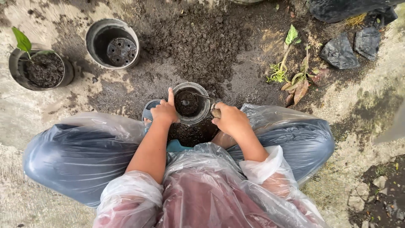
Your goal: The person uses a small hand trowel to scoop soil from a pile on the ground and fills a black plastic pot. They repeatedly scoop and pack the soil into the pot, occasionally using their hands to adjust the soil level.
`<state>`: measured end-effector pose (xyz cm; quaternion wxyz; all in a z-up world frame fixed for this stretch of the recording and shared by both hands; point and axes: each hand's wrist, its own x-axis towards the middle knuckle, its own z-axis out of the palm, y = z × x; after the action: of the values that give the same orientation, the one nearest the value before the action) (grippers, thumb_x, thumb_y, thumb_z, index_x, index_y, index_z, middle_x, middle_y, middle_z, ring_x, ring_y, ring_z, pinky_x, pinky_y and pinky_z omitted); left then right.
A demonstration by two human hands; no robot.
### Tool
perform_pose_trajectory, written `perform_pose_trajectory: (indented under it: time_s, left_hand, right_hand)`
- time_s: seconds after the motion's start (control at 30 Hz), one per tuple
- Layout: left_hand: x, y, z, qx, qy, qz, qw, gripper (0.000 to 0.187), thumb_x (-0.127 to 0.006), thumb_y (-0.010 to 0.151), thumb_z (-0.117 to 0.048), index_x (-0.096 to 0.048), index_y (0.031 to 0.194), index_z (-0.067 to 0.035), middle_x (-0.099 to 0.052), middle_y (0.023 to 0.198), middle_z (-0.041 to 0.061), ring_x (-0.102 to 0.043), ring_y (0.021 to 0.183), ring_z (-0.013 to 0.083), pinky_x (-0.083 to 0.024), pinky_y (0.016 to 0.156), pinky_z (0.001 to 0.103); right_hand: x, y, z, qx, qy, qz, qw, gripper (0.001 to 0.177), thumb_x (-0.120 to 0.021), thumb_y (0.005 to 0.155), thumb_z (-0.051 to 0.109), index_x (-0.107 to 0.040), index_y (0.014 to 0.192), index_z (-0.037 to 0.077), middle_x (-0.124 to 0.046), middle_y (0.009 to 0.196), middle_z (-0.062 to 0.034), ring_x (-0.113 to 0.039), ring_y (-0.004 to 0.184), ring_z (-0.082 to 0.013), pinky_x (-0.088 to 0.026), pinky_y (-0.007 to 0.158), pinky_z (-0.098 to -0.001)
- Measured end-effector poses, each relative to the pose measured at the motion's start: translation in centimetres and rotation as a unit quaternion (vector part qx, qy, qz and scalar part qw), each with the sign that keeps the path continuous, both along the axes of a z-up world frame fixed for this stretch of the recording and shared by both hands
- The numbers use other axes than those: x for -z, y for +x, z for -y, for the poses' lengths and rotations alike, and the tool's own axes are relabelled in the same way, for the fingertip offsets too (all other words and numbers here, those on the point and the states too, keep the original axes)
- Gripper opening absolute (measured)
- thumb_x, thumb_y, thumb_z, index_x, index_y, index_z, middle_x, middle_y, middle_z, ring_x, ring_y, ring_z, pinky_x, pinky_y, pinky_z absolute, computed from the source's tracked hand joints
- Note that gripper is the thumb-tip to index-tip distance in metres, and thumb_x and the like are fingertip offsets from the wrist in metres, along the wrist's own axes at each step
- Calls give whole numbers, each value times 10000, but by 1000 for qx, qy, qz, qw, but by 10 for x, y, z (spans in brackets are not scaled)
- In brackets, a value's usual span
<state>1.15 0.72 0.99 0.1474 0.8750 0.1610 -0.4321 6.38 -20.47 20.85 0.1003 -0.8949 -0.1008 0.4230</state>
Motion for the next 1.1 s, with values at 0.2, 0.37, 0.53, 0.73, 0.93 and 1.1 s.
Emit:
perform_pose_trajectory:
  time_s: [0.2, 0.37, 0.53, 0.73, 0.93, 1.1]
  left_hand:
    - [-36, 11, -6, -55, 77, 98, 991, 1020, -742, 899, -500, -174, 1660, -128, -533, 1436, 242, -642, 1189, 422, -493, 959, 582]
    - [-81, 22, 2, -67, 61, 182, 979, 760, -632, 967, -498, -406, 1573, -100, -579, 1384, 236, -668, 1146, 422, -506, 935, 575]
    - [-141, 25, 31, -54, -40, 237, 969, 652, -584, 1001, -492, -494, 1518, -105, -569, 1402, 242, -650, 1200, 428, -498, 972, 570]
    - [-188, 25, 60, -49, -134, 295, 945, 561, -614, 992, -405, -555, 1461, -103, -607, 1330, 238, -666, 1168, 436, -561, 900, 586]
    - [-201, 35, 64, -77, -198, 338, 917, 441, -590, 1041, -242, -571, 1409, -1, -606, 1284, 300, -650, 1170, 475, -594, 849, 571]
    - [-180, 39, 66, -69, -193, 313, 927, 432, -585, 1050, -233, -570, 1412, 2, -560, 1321, 345, -631, 1187, 500, -590, 844, 588]
  right_hand:
    - [4, 9, 18, 24, 40, -15, 999, 387, -656, 952, 248, -681, 1262, 17, -727, 1060, -241, -729, 979, -381, -584, 851, -478]
    - [10, 14, 34, 145, 118, -50, 981, 453, -449, 1078, 272, -564, 1343, -77, -694, 890, -181, -615, 603, -168, -509, 590, -306]
    - [109, 16, 61, 153, 86, -18, 984, 580, -315, 1081, 318, -536, 1307, -169, -718, 794, -188, -656, 496, -176, -565, 603, -393]
    - [234, 27, 106, 117, 13, -53, 992, 580, -353, 1080, 296, -558, 1316, -193, -720, 801, -244, -662, 523, -215, -567, 628, -401]
    - [227, 22, 120, 96, -74, -81, 989, 539, -378, 1058, 266, -562, 1388, -119, -664, 1260, -322, -689, 1089, -401, -580, 876, -473]
    - [198, 16, 107, 113, -166, -93, 975, 697, -489, 965, 224, -295, 1570, -63, -689, 1213, -263, -698, 1015, -375, -550, 834, -493]
